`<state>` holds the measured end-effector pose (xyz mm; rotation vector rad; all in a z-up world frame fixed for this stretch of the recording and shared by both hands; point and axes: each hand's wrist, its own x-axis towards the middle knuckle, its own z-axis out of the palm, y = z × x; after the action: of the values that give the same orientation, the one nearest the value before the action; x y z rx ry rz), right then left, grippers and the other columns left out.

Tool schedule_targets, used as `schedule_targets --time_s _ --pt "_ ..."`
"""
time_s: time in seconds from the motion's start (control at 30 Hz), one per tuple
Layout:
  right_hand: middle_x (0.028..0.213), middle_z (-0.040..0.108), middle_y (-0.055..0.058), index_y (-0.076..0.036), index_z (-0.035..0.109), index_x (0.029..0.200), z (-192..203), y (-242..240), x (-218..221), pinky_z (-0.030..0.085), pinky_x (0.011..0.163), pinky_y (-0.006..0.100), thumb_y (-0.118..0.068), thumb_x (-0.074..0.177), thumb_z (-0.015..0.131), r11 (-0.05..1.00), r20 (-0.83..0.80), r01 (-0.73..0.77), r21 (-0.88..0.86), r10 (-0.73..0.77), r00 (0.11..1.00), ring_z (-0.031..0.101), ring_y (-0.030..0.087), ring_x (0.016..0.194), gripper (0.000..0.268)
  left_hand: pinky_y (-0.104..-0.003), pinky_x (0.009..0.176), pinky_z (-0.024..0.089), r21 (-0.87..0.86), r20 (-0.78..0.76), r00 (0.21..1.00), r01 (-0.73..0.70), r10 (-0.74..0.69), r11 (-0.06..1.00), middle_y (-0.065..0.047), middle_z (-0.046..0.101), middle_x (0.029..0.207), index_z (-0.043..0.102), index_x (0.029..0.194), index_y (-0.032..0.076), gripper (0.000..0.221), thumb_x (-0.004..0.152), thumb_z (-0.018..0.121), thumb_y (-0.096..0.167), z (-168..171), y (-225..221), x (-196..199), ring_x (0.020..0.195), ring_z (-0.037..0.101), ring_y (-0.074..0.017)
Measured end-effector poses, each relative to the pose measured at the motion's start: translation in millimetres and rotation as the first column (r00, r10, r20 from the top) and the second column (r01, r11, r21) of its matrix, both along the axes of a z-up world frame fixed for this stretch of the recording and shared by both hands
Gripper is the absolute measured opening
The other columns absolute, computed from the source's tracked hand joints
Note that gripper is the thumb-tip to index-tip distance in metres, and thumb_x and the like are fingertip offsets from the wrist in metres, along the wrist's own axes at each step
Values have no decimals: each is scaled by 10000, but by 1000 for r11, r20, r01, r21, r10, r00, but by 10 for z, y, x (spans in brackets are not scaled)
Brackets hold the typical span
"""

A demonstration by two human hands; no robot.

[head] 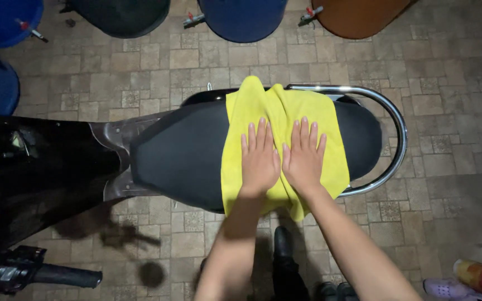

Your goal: The person places a yellow cloth on a motorcycle seat, sprays a liquid onto the cloth, and wipes the seat. They repeat this process by moving the cloth to different sections of the seat, spraying, and wiping with both hands.

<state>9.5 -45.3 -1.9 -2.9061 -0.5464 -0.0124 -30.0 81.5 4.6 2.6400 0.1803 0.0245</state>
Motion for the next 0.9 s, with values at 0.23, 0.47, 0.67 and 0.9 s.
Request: schedule_targets --time_s 0.23,0.47,0.67,0.9 --pt "1715 184 203 -63 287 1629 -158 360 -570 44 1242 629 -453 1035 379 1000 42 -15 -9 15 999 101 441 1577 716 -563 1265 0 55 -93 995 -29 34 998 -86 76 1747 185 1651 108 721 1007 362 381 -373 440 -665 1598 31 -366" --pt "1701 254 212 -215 395 1611 -251 822 -914 32 1204 704 -511 1033 394 991 122 -112 -73 121 985 109 491 1569 650 -551 1272 -8 197 -29 983 -174 184 965 -44 114 1743 193 1652 164 727 1013 371 461 -711 979 -1248 1597 58 -320" --pt "1718 232 168 -198 347 1625 -545 1255 -1135 -17 1224 677 -536 1046 346 967 74 -225 -121 235 969 108 431 1587 670 -545 1282 6 200 -34 957 -276 288 940 -20 127 1743 218 1650 182 749 991 409 483 -900 1381 -1471 1600 67 -307" --pt "1716 207 182 -177 305 1638 -628 1762 -1116 -6 1210 708 -537 1040 331 950 48 -296 -103 302 952 99 443 1581 699 -540 1282 41 235 -10 944 -319 331 918 -14 156 1740 249 1645 190 773 966 490 469 -906 1924 -1510 1598 105 -299"
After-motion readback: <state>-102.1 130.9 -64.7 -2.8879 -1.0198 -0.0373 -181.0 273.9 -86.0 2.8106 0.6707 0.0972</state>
